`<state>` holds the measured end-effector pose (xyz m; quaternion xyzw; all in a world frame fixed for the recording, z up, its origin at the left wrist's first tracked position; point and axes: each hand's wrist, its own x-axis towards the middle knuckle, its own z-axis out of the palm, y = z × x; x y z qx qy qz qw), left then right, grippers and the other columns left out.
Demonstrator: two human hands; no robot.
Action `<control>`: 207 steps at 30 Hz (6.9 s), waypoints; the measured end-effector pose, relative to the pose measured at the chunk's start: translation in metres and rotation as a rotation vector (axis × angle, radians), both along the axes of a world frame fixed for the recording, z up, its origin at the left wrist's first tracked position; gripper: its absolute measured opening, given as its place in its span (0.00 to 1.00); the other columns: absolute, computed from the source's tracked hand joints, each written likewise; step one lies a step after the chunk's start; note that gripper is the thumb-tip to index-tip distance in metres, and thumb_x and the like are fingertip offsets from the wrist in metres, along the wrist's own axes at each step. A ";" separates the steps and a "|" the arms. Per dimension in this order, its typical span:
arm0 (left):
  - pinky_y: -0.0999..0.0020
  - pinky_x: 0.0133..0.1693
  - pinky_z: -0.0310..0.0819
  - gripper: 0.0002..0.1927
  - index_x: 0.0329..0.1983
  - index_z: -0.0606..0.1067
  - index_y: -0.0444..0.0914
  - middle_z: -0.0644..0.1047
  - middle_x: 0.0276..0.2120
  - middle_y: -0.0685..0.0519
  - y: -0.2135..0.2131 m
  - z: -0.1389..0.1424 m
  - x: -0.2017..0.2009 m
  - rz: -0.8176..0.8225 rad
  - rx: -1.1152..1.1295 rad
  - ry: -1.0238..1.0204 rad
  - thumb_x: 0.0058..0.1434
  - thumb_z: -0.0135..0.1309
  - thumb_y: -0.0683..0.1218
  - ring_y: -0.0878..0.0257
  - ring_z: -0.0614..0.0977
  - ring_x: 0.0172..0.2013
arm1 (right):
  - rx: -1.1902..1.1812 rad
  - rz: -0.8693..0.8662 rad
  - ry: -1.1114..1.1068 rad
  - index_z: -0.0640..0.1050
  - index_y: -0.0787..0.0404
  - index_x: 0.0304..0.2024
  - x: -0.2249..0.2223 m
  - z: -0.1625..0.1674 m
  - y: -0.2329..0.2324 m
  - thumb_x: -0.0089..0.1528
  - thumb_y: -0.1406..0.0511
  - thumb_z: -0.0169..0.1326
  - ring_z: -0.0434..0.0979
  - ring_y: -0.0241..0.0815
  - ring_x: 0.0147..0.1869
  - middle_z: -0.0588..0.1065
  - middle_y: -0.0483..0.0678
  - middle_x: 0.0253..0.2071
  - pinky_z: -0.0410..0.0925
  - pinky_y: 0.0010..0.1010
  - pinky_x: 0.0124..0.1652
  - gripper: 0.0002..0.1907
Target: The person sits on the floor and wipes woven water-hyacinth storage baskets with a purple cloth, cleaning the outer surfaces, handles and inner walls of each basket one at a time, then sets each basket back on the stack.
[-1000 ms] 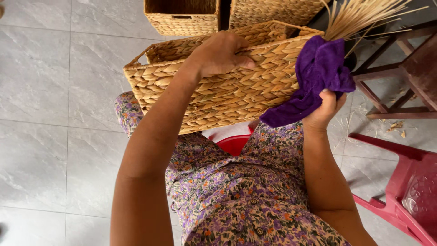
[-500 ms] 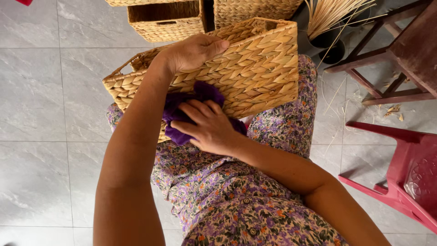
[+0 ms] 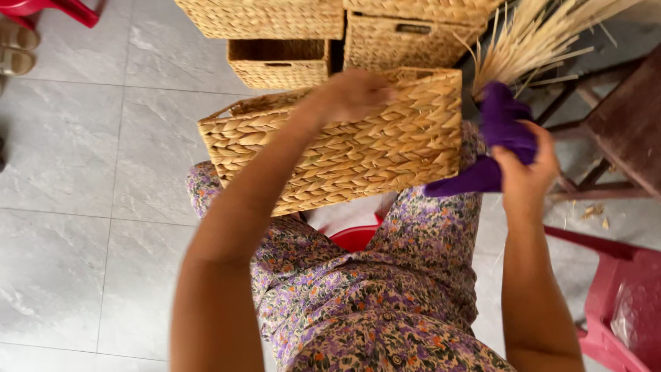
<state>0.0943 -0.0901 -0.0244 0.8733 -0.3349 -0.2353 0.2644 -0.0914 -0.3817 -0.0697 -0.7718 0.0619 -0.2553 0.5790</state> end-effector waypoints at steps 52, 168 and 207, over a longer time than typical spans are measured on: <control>0.67 0.35 0.65 0.24 0.29 0.70 0.34 0.67 0.26 0.58 0.130 0.033 -0.119 0.686 -1.192 -0.166 0.75 0.48 0.56 0.68 0.67 0.30 | -0.674 0.386 -0.396 0.73 0.56 0.60 -0.009 0.122 0.138 0.60 0.62 0.55 0.68 0.50 0.69 0.69 0.54 0.63 0.63 0.49 0.68 0.24; 0.70 0.33 0.51 0.24 0.29 0.62 0.38 0.60 0.26 0.63 0.116 0.015 -0.133 0.706 -1.246 -0.177 0.77 0.46 0.58 0.71 0.57 0.31 | -0.734 0.147 -0.416 0.79 0.59 0.54 -0.014 0.092 0.092 0.59 0.67 0.74 0.73 0.53 0.65 0.72 0.53 0.62 0.66 0.41 0.66 0.23; 0.67 0.35 0.58 0.22 0.27 0.63 0.34 0.62 0.26 0.58 0.120 0.016 -0.117 0.712 -1.343 -0.197 0.75 0.48 0.51 0.68 0.62 0.30 | -0.680 0.329 -0.478 0.79 0.55 0.53 -0.063 0.069 0.167 0.55 0.66 0.70 0.73 0.56 0.65 0.73 0.52 0.59 0.65 0.44 0.63 0.23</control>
